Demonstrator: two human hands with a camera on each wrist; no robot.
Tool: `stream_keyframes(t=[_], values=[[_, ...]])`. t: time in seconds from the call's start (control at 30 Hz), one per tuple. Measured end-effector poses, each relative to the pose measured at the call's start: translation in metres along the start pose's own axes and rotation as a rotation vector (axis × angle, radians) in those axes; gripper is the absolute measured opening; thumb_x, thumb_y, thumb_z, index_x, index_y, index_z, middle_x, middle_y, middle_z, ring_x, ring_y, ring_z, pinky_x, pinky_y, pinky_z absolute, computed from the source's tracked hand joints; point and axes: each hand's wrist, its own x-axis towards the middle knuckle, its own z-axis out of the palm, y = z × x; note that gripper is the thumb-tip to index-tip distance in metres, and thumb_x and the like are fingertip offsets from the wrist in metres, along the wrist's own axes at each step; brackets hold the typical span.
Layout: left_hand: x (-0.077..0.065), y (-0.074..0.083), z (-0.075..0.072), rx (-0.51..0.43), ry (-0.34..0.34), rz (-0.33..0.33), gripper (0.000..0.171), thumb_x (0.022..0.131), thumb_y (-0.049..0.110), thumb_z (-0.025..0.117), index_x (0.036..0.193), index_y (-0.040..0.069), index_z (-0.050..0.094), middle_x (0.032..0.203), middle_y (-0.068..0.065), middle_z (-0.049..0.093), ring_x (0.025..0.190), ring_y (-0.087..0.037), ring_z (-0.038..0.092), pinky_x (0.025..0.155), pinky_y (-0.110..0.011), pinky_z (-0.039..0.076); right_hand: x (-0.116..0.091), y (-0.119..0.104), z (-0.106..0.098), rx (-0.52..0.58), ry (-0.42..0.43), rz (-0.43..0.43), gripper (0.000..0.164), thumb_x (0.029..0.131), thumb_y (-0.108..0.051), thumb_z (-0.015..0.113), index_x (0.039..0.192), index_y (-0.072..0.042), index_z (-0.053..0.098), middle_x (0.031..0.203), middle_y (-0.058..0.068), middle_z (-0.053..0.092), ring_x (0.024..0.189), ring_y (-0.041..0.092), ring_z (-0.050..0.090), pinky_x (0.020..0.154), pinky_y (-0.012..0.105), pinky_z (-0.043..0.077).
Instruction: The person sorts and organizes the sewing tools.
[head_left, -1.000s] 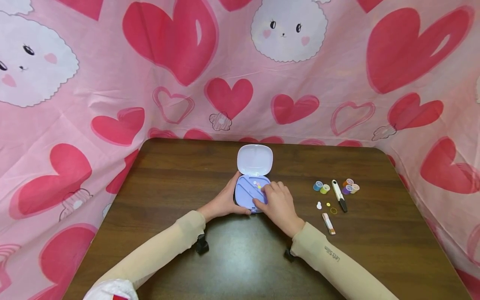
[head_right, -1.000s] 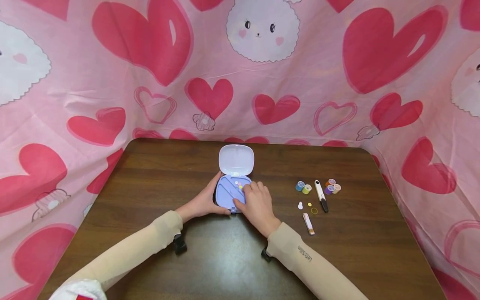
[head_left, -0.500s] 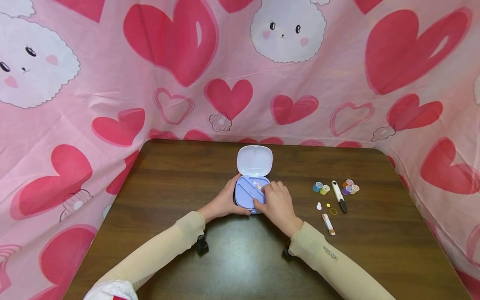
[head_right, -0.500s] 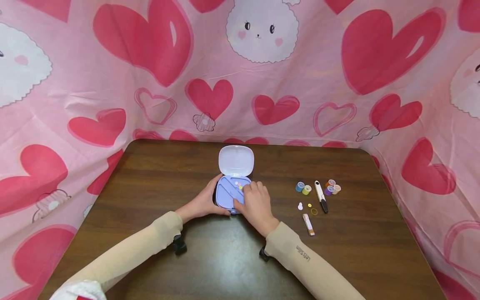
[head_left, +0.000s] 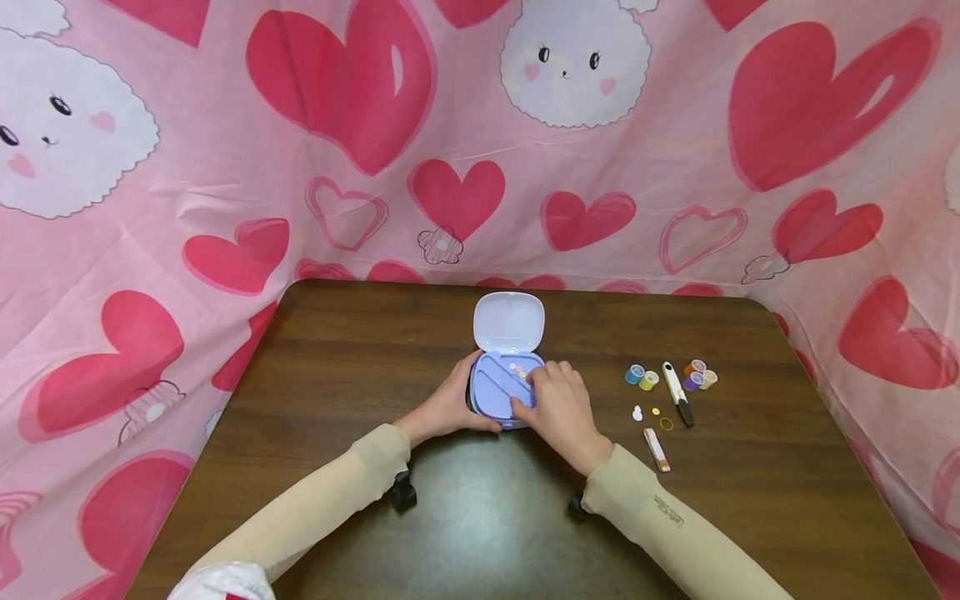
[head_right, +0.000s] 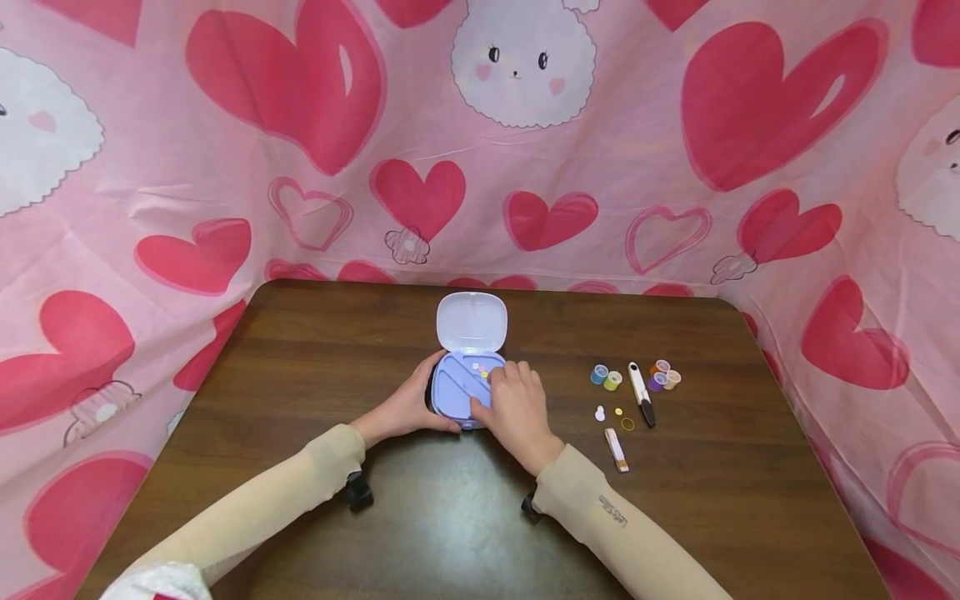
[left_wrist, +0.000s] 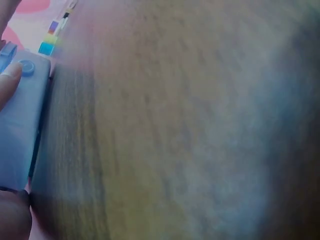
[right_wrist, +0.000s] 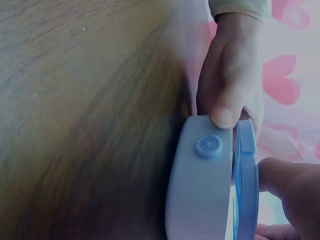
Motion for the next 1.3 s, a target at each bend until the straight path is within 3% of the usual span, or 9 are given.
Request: stream_keyframes(t=[0.3, 0.5, 0.93, 1.3], values=[[0.0, -0.004, 0.001, 0.027, 0.02, 0.018, 0.128, 0.068, 0.027, 0.1, 0.164, 0.006, 0.018, 0.16, -0.022, 0.033, 0.145, -0.035, 0.037, 0.119, -0.052, 0.033, -0.004, 0.015, -0.011, -0.003, 0.043, 0.03, 0.042, 0.081, -0.035, 0.087, 0.097, 0.001, 0.073, 0.082, 0.01, 0.059, 0.082, 0.029, 0.05, 0.074, 0.042, 0.044], [0.001, -0.005, 0.002, 0.027, 0.037, 0.026, 0.127, 0.067, 0.028, 0.101, 0.163, 0.005, 0.021, 0.159, -0.022, 0.034, 0.145, -0.035, 0.038, 0.119, -0.052, 0.034, -0.004, 0.026, -0.02, 0.025, 0.022, 0.082, 0.042, 0.081, -0.034, 0.087, 0.1, 0.001, 0.074, 0.086, 0.011, 0.062, 0.083, 0.029, 0.05, 0.076, 0.041, 0.043], [0.001, -0.002, 0.002, 0.036, 0.017, 0.006, 0.127, 0.067, 0.029, 0.1, 0.163, 0.009, 0.019, 0.16, -0.018, 0.032, 0.144, -0.032, 0.038, 0.121, -0.051, 0.032, -0.007, 0.062, -0.036, 0.018, 0.059, 0.131, 0.039, 0.083, -0.028, 0.085, 0.097, 0.006, 0.071, 0.089, 0.018, 0.065, 0.086, 0.035, 0.053, 0.076, 0.047, 0.044], [0.001, -0.002, 0.002, 0.026, 0.016, -0.01, 0.126, 0.068, 0.03, 0.1, 0.164, 0.01, 0.019, 0.161, -0.018, 0.031, 0.145, -0.032, 0.037, 0.12, -0.052, 0.032, 0.007, 0.085, -0.044, 0.002, 0.077, 0.177, 0.04, 0.086, -0.027, 0.081, 0.098, 0.009, 0.071, 0.091, 0.024, 0.064, 0.085, 0.04, 0.053, 0.076, 0.051, 0.044]])
